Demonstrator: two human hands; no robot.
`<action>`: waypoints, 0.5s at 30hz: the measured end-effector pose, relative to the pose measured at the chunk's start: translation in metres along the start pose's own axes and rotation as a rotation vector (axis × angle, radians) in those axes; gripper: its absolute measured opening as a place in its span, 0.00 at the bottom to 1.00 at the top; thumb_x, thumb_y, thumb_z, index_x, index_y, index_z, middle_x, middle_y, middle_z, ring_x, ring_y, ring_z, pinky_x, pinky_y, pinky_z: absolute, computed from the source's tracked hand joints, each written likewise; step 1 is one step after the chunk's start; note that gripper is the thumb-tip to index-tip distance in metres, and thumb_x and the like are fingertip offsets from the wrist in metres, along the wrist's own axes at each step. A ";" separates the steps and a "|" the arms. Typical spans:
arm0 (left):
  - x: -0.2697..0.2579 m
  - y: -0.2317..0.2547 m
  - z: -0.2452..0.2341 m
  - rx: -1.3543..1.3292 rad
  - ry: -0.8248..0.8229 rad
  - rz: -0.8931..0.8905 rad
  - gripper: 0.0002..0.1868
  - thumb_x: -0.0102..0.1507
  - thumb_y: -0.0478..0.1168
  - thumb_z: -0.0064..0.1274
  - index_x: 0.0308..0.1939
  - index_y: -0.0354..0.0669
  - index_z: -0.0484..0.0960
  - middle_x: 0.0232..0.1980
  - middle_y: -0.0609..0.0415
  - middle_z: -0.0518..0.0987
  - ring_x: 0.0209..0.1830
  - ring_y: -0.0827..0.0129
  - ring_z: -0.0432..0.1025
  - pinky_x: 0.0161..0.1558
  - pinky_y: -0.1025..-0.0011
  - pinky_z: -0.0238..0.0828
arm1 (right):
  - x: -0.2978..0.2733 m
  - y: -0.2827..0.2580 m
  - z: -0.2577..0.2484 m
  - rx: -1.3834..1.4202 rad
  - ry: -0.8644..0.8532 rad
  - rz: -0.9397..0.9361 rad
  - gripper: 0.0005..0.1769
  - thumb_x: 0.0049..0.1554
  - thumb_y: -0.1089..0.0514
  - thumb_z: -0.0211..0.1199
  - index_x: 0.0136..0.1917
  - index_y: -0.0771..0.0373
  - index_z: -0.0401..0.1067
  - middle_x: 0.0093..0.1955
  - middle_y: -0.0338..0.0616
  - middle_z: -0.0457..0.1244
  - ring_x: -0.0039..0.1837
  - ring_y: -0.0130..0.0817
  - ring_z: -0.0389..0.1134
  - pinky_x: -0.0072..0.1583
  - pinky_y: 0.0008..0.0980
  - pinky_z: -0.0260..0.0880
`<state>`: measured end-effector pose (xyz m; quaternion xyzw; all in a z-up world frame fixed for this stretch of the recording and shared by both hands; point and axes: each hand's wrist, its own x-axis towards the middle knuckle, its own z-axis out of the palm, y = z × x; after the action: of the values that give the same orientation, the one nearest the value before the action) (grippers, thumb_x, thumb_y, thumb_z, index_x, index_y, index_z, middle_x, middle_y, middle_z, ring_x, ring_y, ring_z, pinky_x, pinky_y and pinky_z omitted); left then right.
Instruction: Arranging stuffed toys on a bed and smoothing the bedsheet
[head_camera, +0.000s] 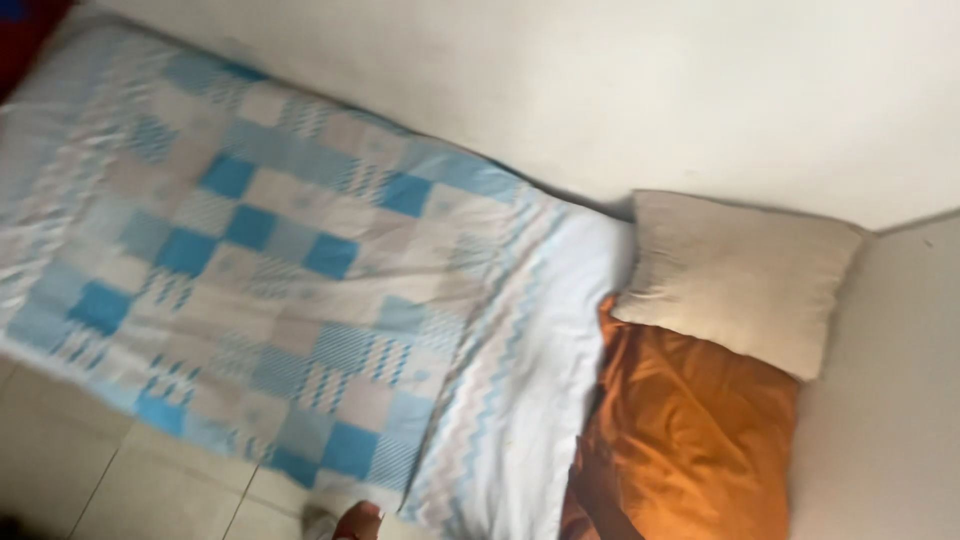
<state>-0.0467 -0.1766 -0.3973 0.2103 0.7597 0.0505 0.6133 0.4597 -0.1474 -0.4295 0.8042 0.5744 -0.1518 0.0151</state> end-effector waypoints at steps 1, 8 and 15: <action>0.008 0.012 -0.026 -0.069 0.009 -0.061 0.17 0.60 0.40 0.50 0.51 0.36 0.80 0.46 0.42 0.80 0.43 0.54 0.77 0.40 0.61 0.76 | -0.003 -0.026 0.003 0.066 -0.156 -0.018 0.40 0.46 0.50 0.63 0.73 0.45 0.63 0.83 0.50 0.47 0.79 0.51 0.52 0.76 0.48 0.55; -0.009 -0.038 -0.162 -0.569 -0.427 -0.376 0.17 0.53 0.47 0.53 0.16 0.52 0.62 0.16 0.53 0.63 0.13 0.55 0.61 0.14 0.62 0.36 | -0.024 -0.209 0.008 0.317 -0.243 -0.225 0.23 0.52 0.48 0.67 0.62 0.46 0.77 0.63 0.41 0.67 0.66 0.38 0.68 0.71 0.35 0.63; -0.105 -0.124 -0.373 0.013 -0.149 0.080 0.16 0.60 0.46 0.46 0.48 0.49 0.81 0.38 0.51 0.82 0.26 0.71 0.75 0.26 0.76 0.65 | -0.136 -0.461 -0.045 0.269 -0.524 -0.126 0.20 0.50 0.49 0.63 0.57 0.45 0.80 0.61 0.33 0.72 0.61 0.33 0.73 0.66 0.31 0.67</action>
<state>-0.4172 -0.2614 -0.2527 0.2475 0.7034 0.0540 0.6641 0.0021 -0.1068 -0.2822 0.6954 0.5743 -0.4294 0.0466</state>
